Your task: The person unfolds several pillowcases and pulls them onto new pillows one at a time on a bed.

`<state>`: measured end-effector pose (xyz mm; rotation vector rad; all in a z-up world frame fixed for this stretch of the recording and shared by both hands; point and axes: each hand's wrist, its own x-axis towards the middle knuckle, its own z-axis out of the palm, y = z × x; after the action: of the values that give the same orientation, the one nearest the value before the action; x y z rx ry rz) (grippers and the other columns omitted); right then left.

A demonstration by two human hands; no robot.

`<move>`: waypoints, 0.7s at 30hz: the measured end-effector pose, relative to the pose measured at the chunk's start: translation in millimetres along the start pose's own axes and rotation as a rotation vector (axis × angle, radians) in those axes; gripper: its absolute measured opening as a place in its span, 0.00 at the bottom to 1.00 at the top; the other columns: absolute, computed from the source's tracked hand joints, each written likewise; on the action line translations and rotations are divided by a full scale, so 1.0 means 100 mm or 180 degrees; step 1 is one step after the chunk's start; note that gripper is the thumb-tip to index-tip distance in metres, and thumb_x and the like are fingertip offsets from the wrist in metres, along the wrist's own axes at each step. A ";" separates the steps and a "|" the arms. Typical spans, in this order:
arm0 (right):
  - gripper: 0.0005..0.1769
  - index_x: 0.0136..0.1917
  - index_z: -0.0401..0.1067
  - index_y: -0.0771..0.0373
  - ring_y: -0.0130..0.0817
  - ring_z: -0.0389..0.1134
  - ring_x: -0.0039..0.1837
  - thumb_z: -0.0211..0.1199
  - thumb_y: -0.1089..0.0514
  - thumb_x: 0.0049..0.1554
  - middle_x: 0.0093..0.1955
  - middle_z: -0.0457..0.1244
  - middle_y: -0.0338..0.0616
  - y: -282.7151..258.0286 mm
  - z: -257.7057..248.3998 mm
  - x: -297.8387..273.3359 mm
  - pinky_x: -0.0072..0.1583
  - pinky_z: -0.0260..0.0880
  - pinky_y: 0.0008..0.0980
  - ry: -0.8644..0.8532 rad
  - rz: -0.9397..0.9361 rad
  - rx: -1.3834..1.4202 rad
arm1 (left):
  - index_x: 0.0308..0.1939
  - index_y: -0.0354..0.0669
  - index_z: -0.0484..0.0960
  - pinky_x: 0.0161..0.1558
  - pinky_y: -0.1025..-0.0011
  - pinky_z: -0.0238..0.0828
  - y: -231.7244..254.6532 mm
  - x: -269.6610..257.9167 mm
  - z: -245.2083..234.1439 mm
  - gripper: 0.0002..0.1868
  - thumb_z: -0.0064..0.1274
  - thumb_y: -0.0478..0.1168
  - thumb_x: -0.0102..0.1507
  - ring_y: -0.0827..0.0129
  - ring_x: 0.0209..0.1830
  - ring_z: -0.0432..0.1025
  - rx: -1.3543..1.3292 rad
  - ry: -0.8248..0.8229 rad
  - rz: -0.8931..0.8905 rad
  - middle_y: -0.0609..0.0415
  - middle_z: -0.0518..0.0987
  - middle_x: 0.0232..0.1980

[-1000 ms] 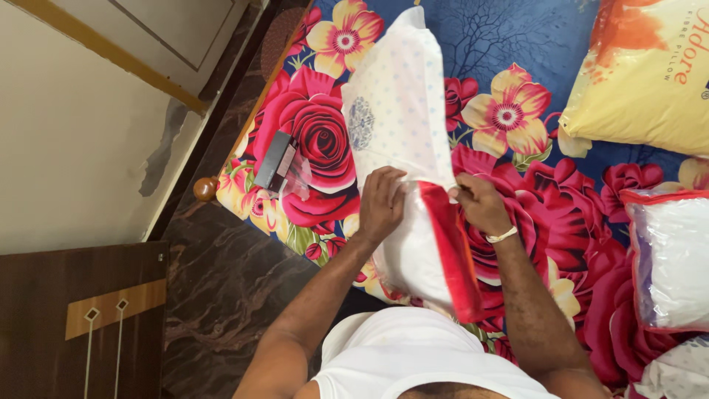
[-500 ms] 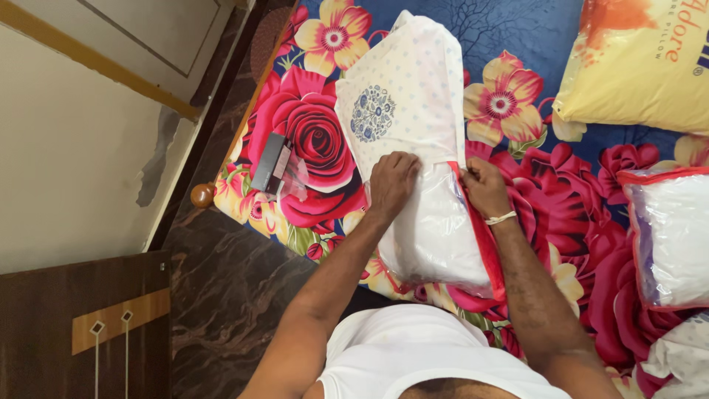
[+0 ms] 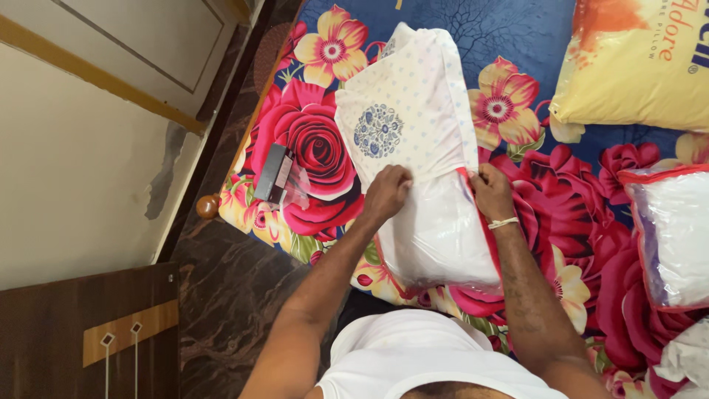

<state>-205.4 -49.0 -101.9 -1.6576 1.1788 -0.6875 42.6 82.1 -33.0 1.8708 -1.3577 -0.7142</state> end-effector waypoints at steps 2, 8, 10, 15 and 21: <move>0.12 0.44 0.68 0.70 0.25 0.54 0.38 0.64 0.60 0.67 0.35 0.57 0.39 0.19 -0.10 0.04 0.41 0.56 0.28 0.0095 -0.0004 -0.0248 | 0.45 0.44 0.79 0.51 0.55 0.70 -0.25 -0.05 0.12 0.10 0.54 0.43 0.63 0.49 0.49 0.74 0.0146 0.0280 -0.0275 0.45 0.78 0.45; 0.27 0.70 0.64 0.66 0.37 0.62 0.61 0.65 0.52 0.62 0.61 0.62 0.54 0.42 -0.40 0.02 0.60 0.63 0.30 -0.0104 -0.0066 -0.0187 | 0.54 0.44 0.77 0.53 0.53 0.69 -1.28 -0.30 0.58 0.18 0.56 0.47 0.64 0.44 0.54 0.72 0.0399 0.0328 -0.1664 0.39 0.76 0.53; 0.42 0.77 0.56 0.67 0.47 0.59 0.72 0.69 0.48 0.58 0.73 0.58 0.62 0.41 -0.39 -0.07 0.67 0.60 0.36 -0.0152 -0.0365 -0.0619 | 0.56 0.42 0.75 0.53 0.51 0.69 -1.42 -0.27 0.68 0.21 0.57 0.47 0.64 0.42 0.55 0.72 0.0445 0.0201 -0.1912 0.37 0.75 0.55; 0.61 0.83 0.50 0.46 0.65 0.37 0.83 0.71 0.27 0.45 0.86 0.35 0.62 0.28 0.25 -0.54 0.73 0.44 0.70 -0.0199 0.0349 -0.2776 | 0.61 0.37 0.71 0.54 0.56 0.74 -1.45 -0.06 0.97 0.27 0.55 0.43 0.61 0.48 0.52 0.78 -0.0397 0.0176 -0.1555 0.40 0.82 0.54; 0.60 0.81 0.51 0.47 0.68 0.33 0.84 0.70 0.27 0.43 0.85 0.35 0.63 -0.42 1.01 -1.17 0.73 0.35 0.78 -0.0550 -0.0639 -0.2780 | 0.66 0.42 0.70 0.56 0.57 0.71 -1.54 0.05 1.12 0.27 0.54 0.44 0.65 0.49 0.55 0.77 -0.0403 0.0551 -0.2205 0.38 0.82 0.55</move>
<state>-148.1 100.0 -93.5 -2.5226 1.2785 -0.1110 44.7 82.8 -224.1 2.2426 -0.5209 -0.9148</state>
